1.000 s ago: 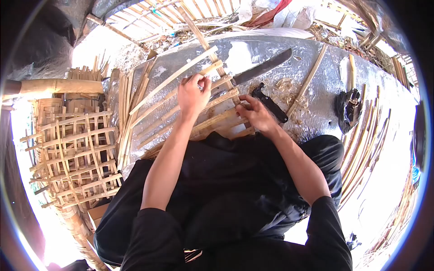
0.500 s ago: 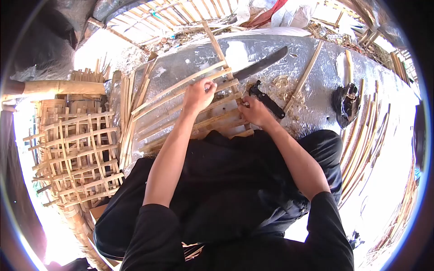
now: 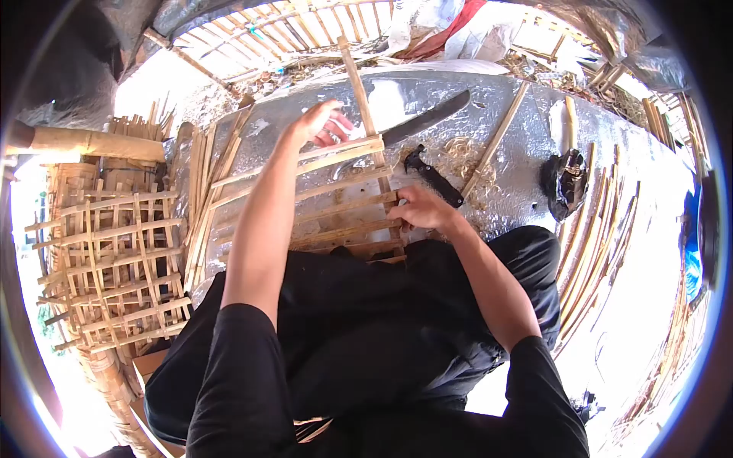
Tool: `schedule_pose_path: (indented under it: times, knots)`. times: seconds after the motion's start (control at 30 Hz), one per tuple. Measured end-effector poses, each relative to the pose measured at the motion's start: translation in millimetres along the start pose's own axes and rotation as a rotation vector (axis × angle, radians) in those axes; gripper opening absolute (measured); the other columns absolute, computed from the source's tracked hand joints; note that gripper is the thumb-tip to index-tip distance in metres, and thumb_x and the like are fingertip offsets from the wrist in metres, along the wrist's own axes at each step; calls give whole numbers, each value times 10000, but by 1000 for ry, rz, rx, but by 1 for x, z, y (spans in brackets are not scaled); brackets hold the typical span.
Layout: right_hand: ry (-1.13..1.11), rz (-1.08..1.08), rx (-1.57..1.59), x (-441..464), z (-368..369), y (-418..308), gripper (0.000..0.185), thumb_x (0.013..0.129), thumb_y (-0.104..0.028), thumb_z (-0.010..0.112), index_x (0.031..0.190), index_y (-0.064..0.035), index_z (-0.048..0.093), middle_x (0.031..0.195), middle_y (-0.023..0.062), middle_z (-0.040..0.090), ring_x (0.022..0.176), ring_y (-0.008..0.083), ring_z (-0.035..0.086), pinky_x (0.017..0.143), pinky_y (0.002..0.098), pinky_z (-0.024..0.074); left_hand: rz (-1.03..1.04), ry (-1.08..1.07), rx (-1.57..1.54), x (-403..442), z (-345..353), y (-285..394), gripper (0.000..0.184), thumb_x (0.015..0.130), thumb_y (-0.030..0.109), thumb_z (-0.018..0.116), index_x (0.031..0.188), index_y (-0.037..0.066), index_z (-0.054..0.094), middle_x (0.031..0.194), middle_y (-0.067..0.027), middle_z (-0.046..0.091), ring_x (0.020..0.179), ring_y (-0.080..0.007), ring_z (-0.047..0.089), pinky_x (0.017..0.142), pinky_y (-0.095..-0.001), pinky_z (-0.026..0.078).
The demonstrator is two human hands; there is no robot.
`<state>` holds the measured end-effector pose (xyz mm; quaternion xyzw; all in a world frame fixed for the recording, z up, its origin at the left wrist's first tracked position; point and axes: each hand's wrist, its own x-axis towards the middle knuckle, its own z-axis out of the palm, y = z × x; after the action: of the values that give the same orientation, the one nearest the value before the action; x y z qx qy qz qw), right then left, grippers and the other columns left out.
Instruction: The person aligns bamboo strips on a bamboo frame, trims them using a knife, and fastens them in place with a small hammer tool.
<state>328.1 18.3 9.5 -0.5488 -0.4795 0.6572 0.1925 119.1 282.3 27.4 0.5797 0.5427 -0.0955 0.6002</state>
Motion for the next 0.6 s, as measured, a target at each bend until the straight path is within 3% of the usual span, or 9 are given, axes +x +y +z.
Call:
schedule_pose_path:
  times: [0.03, 0.13, 0.2, 0.3, 0.43, 0.47, 0.5, 0.57, 0.6]
  knots:
    - [13, 5, -25, -1, -1, 1, 315, 873, -225, 710, 1059, 27, 731, 888, 129, 737, 767, 200, 710, 699, 364, 570, -68, -53, 99, -9, 5, 10, 704, 1065, 596, 277, 1315, 66, 668, 1222, -207, 713, 1044, -288, 691, 1039, -509, 496]
    - [68, 8, -152, 1, 1, 2, 343, 877, -235, 695, 1100, 26, 721, 978, 187, 750, 892, 302, 732, 792, 426, 573, 45, 7, 482, -8, 32, -2, 783, 1005, 728, 360, 1299, 80, 688, 1314, -202, 683, 1155, -301, 653, 1087, -561, 448]
    - [149, -3, -326, 19, 5, 19, 370, 886, -245, 680, 1145, 17, 710, 1053, 226, 747, 998, 386, 723, 866, 473, 560, 224, 38, 600, -5, 37, -20, 674, 1007, 690, 493, 1299, 112, 679, 1234, -131, 722, 1128, -306, 659, 1011, -522, 503]
    - [245, -245, -480, 35, 13, 40, 425, 951, -298, 674, 1257, -2, 670, 992, 194, 754, 791, 270, 749, 764, 411, 587, 231, 143, 646, -18, 28, -46, 490, 1050, 550, 546, 1232, 112, 669, 1080, -100, 717, 977, -276, 667, 913, -518, 522]
    - [139, -144, -310, 31, 17, 28, 469, 949, -317, 674, 1293, 1, 643, 1092, 222, 735, 963, 343, 719, 846, 453, 565, 379, 563, 463, -33, 28, -63, 303, 1048, 393, 623, 1063, 98, 689, 869, -36, 677, 739, -205, 611, 721, -422, 509]
    - [189, -136, -385, 24, 24, 20, 464, 944, -314, 670, 1281, 5, 643, 1123, 239, 727, 1035, 393, 700, 903, 479, 548, 164, 423, 341, -35, 27, -62, 330, 998, 376, 672, 983, 52, 729, 991, -108, 766, 804, -251, 707, 755, -438, 549]
    - [241, -130, -462, 21, 28, 14, 459, 940, -311, 666, 1269, 8, 643, 1154, 257, 719, 1106, 444, 680, 960, 506, 531, 260, 447, 450, -37, 29, -63, 309, 981, 371, 692, 991, 64, 720, 909, -81, 711, 736, -204, 631, 701, -393, 517]
    - [101, -169, -250, 22, 20, 15, 441, 959, -250, 692, 1325, -12, 632, 1055, 160, 729, 959, 269, 690, 811, 391, 557, 449, 496, 662, -45, 34, -65, 281, 947, 361, 730, 1008, 88, 703, 745, -27, 600, 602, -111, 478, 592, -303, 454]
    - [33, -188, -148, 23, 16, 13, 439, 968, -219, 705, 1352, -22, 626, 1005, 111, 734, 885, 182, 695, 737, 333, 570, 188, 337, 471, -31, 24, -60, 343, 889, 393, 786, 997, 75, 715, 716, -23, 574, 600, -82, 475, 565, -271, 441]
